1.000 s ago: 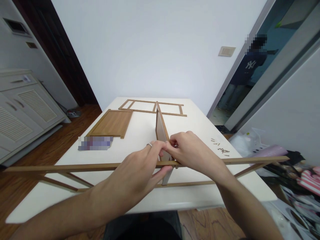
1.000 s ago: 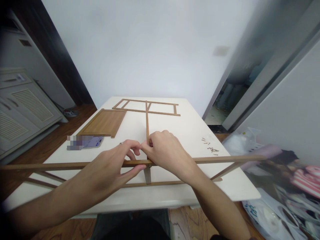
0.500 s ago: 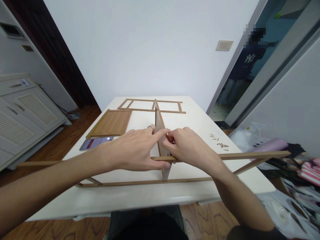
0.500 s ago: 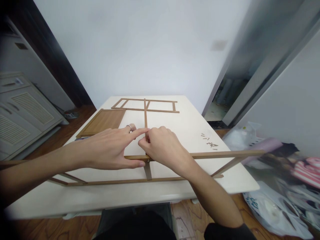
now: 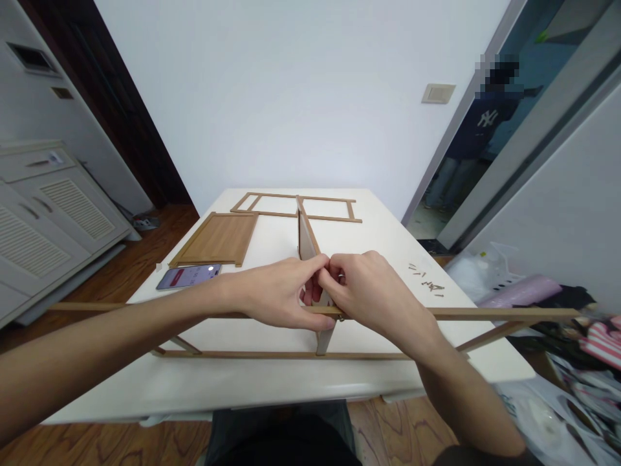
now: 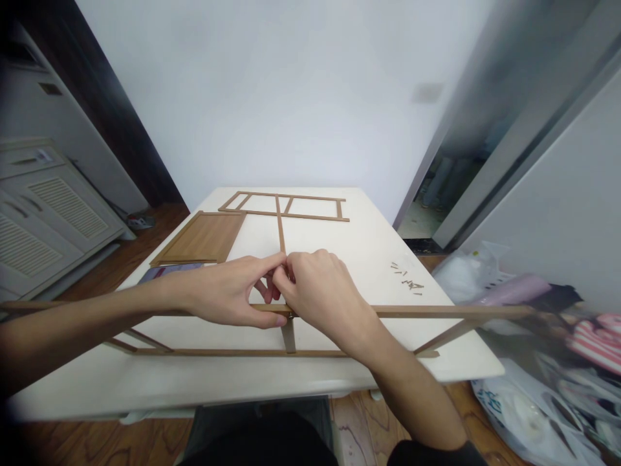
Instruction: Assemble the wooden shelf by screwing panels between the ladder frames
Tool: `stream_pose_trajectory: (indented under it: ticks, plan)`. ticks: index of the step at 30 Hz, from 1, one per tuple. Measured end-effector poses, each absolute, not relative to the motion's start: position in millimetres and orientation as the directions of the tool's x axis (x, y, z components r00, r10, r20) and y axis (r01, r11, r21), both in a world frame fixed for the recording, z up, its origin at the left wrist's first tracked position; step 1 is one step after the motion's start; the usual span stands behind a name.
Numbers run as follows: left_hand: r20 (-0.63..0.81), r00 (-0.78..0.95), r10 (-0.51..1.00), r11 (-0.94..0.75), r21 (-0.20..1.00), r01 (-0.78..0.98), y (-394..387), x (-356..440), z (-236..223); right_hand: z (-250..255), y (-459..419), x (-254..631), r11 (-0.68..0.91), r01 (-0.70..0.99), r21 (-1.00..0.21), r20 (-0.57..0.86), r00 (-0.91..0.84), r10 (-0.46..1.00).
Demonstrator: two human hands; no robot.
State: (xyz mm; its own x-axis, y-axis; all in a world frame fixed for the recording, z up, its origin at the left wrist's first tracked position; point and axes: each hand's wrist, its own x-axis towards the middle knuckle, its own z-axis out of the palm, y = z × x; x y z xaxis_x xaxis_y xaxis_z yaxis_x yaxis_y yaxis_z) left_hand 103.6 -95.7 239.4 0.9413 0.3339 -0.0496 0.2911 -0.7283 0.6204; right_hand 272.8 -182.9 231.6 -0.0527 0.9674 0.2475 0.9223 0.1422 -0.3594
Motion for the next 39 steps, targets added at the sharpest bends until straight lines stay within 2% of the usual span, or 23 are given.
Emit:
stream_pose_trajectory:
  ticks: [2,4,7,9,16,19,24,27,31,34,39]
  plan:
    - [-0.025,0.944,0.329,-0.71,0.652,0.265,-96,102,235,230,-185,272,0.146,0.925,-0.351,0.3,-0.037,0.953]
    - [-0.017,0.948,0.319,-0.703,0.666,0.248,-96,102,232,229,-187,272,0.17,0.917,-0.361,0.417,-0.004,0.909]
    - [0.004,0.955,0.298,-0.729,0.647,0.225,-98,103,230,227,-189,272,0.276,0.9,-0.338,0.679,0.03,0.733]
    - [0.021,0.955,0.295,-0.746,0.63,0.216,-99,103,229,226,-193,274,0.34,0.89,-0.304,0.775,0.024,0.632]
    - [-0.002,0.941,0.338,-0.715,0.65,0.258,-106,103,230,202,-241,281,0.422,0.816,-0.394,0.786,0.061,0.615]
    - [0.013,0.94,0.341,-0.738,0.624,0.259,-106,102,229,172,-271,275,0.496,0.718,-0.489,0.781,0.106,0.616]
    - [0.026,0.943,0.332,-0.748,0.616,0.247,-105,102,228,129,-290,253,0.441,0.596,-0.671,0.702,0.317,0.638]
    - [0.011,0.942,0.335,-0.747,0.612,0.259,-106,101,228,122,-281,243,0.436,0.644,-0.629,0.743,0.33,0.583]
    - [0.016,0.94,0.341,-0.737,0.625,0.257,-107,101,228,123,-266,233,0.303,0.794,-0.527,0.805,0.351,0.479]
    - [0.022,0.94,0.341,-0.731,0.635,0.25,-107,101,228,123,-261,227,0.28,0.805,-0.524,0.819,0.385,0.427]
    - [0.041,0.936,0.349,-0.736,0.631,0.247,-108,102,227,119,-260,223,0.286,0.789,-0.544,0.799,0.382,0.465]
